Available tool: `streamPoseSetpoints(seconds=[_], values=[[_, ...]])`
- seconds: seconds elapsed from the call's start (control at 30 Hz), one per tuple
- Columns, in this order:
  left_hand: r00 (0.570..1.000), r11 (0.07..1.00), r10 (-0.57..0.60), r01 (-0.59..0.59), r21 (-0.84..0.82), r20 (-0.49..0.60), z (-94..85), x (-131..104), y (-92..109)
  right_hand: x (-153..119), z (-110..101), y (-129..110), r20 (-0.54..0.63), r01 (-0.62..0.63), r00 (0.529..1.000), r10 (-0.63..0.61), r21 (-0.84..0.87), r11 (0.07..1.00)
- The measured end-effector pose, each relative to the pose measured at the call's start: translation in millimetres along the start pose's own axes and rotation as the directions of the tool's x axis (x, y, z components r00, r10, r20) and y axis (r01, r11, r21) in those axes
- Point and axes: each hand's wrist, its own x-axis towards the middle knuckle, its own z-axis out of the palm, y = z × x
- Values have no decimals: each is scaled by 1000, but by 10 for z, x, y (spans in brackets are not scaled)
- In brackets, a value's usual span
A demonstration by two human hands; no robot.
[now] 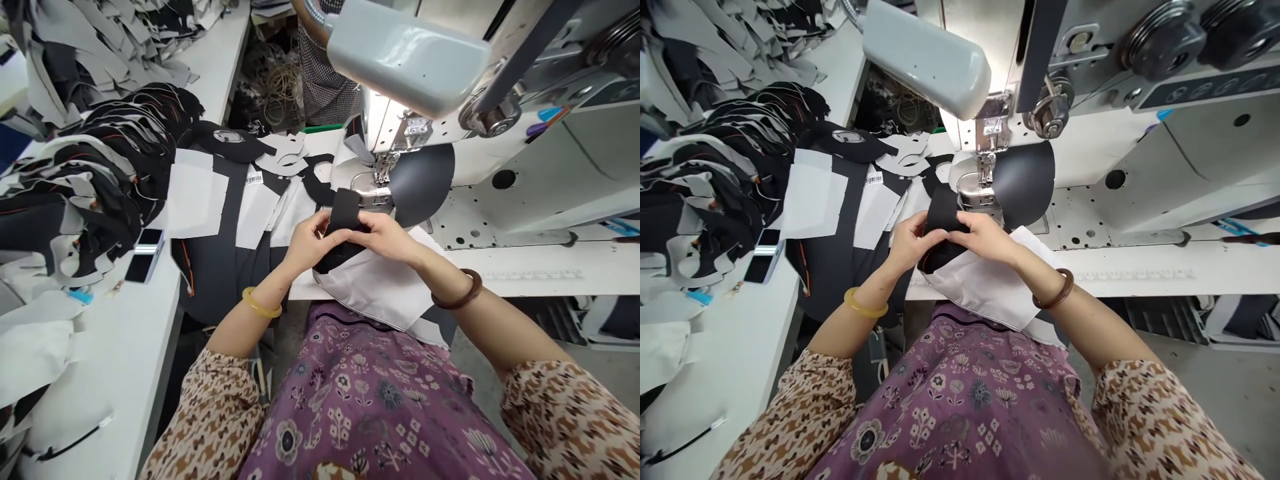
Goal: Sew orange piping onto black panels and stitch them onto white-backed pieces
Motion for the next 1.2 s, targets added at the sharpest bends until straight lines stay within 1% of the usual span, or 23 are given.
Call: streamPoseSetpoints(seconds=[0.07,0.1,0.17,0.23,0.3,0.4,0.47,0.53,0.6,0.67,0.73,0.8,0.87,0.93,0.97,1.0,1.03,1.07,1.1,1.13,1.17,1.2], values=[[1000,997,21,-20,80,-9,31,48,26,-16,-14,-19,7,32,999,-32,-155,987],[1000,996,25,-24,85,-18,53,70,36,-32,-43,-28,20,53,999,-50,-253,966],[1000,1000,9,-9,15,-7,105,111,56,-79,-136,-39,65,122,992,-104,-427,896],[999,995,-27,29,-90,25,162,153,79,-134,-240,-44,103,184,983,-153,-512,839],[998,985,-51,56,-162,34,217,204,101,-179,-329,-50,84,160,987,-137,-534,830],[999,984,-32,36,-175,22,272,291,117,-193,-422,-67,-1,2,1000,-3,-511,860],[1000,988,-1,1,-153,4,280,346,114,-171,-467,-74,-1,-63,997,71,-486,872],[999,991,29,-32,-130,-21,267,393,108,-140,-500,-69,19,-58,997,74,-433,899],[997,992,57,-61,-111,-42,247,439,104,-113,-513,-61,3,-44,999,48,-371,928],[995,992,78,-83,-95,-58,240,496,97,-91,-504,-68,-57,-75,997,59,-323,943],[994,992,83,-89,-88,-71,266,576,77,-65,-481,-95,-138,-152,984,110,-341,928],[992,992,79,-88,-86,-102,323,673,36,-24,-455,-128,-270,-259,951,151,-426,867],[985,995,82,-90,-43,-154,381,768,-29,26,-430,-146,-389,-359,908,157,-529,769],[961,987,141,-119,104,-240,396,842,-109,66,-403,-138,-442,-413,884,149,-594,690],[939,964,207,-148,220,-275,375,871,-151,78,-388,-126,-448,-420,882,143,-613,670],[914,916,304,-202,348,-270,335,898,-191,81,-372,-113,-453,-421,882,134,-625,658],[886,835,421,-293,466,-196,277,926,-227,78,-355,-100,-458,-420,880,124,-632,651],[843,720,535,-425,548,-50,206,955,-258,68,-338,-90,-463,-422,879,117,-639,643],[766,577,622,-590,565,164,130,988,-284,52,-323,-84,-469,-426,876,111,-646,633],[646,427,663,-742,517,378,56,1022,-302,31,-310,-81,-471,-432,875,112,-656,619],[506,293,669,-852,433,544,-11,1056,-314,6,-301,-82,-470,-435,876,110,-671,600],[386,190,656,-916,353,649,-67,1088,-320,-23,-295,-85,-463,-430,881,99,-694,578]])
